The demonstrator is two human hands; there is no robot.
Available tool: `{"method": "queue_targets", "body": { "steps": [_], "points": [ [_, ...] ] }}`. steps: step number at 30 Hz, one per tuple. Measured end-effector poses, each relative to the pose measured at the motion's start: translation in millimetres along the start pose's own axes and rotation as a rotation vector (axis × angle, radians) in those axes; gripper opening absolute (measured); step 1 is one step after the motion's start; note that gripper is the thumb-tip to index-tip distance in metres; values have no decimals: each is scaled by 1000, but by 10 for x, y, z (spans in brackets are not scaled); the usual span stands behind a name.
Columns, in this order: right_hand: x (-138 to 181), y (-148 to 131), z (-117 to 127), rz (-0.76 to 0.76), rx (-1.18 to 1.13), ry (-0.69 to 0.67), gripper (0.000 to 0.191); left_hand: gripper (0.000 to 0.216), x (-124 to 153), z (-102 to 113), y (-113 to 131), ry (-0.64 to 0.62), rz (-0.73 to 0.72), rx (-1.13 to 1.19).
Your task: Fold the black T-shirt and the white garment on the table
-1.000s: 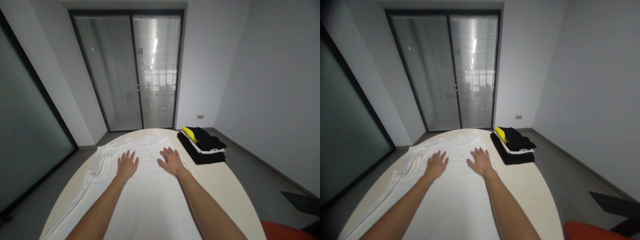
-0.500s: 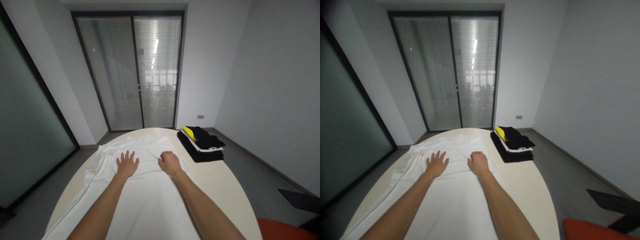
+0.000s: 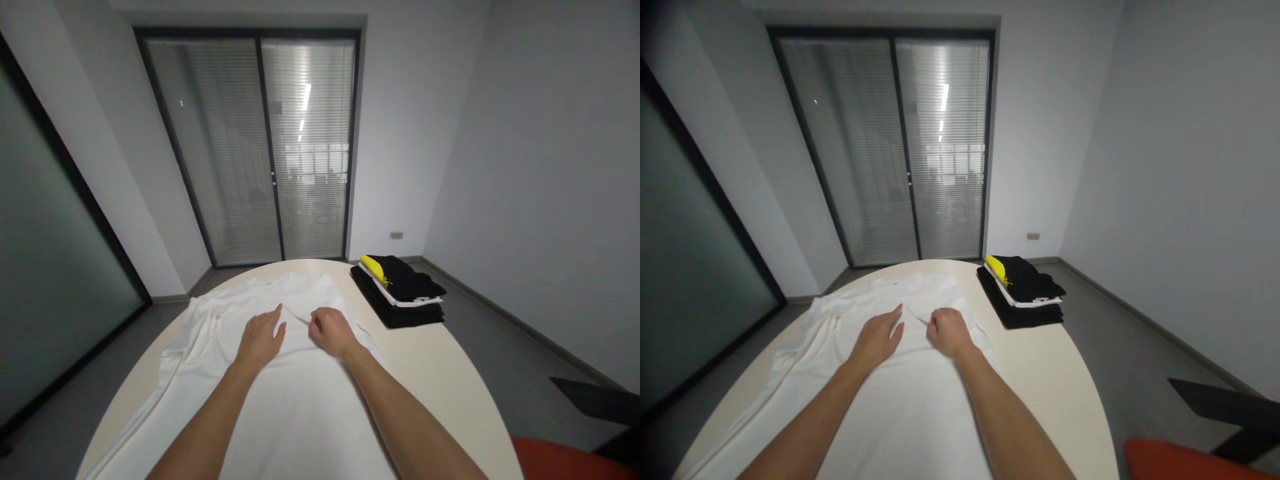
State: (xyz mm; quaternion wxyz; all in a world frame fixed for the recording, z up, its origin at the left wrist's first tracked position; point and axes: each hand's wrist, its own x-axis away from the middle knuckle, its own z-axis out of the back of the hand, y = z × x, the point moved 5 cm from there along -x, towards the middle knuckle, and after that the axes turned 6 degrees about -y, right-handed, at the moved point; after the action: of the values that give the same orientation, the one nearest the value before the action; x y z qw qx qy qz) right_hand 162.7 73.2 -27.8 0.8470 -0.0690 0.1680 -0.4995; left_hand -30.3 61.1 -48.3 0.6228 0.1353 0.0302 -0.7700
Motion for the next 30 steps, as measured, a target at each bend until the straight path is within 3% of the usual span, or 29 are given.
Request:
{"method": "queue_targets", "body": {
  "steps": [4,8,11,15,20,24,30],
  "points": [
    [6,80,-86,-16,-75,-13,30,59,-2,-134,53,-93,-1,-16],
    [31,162,-189,-73,-97,-123,60,60,-32,-247,0,-206,52,-14],
    [31,176,-218,-64,-115,-172,62,62,-78,-264,-22,-266,62,-6],
    [-3,222,-172,-106,-150,-97,58,61,-137,-274,-6,-326,88,7],
    [-28,311,-186,-159,-44,-106,58,58,-130,-233,69,-201,143,-35],
    [-37,360,-240,-170,-17,-162,63,52,-38,-130,183,-48,72,-61],
    [-59,364,-224,-187,-19,-147,63,53,90,-154,224,-93,119,-38]
  ]
}}
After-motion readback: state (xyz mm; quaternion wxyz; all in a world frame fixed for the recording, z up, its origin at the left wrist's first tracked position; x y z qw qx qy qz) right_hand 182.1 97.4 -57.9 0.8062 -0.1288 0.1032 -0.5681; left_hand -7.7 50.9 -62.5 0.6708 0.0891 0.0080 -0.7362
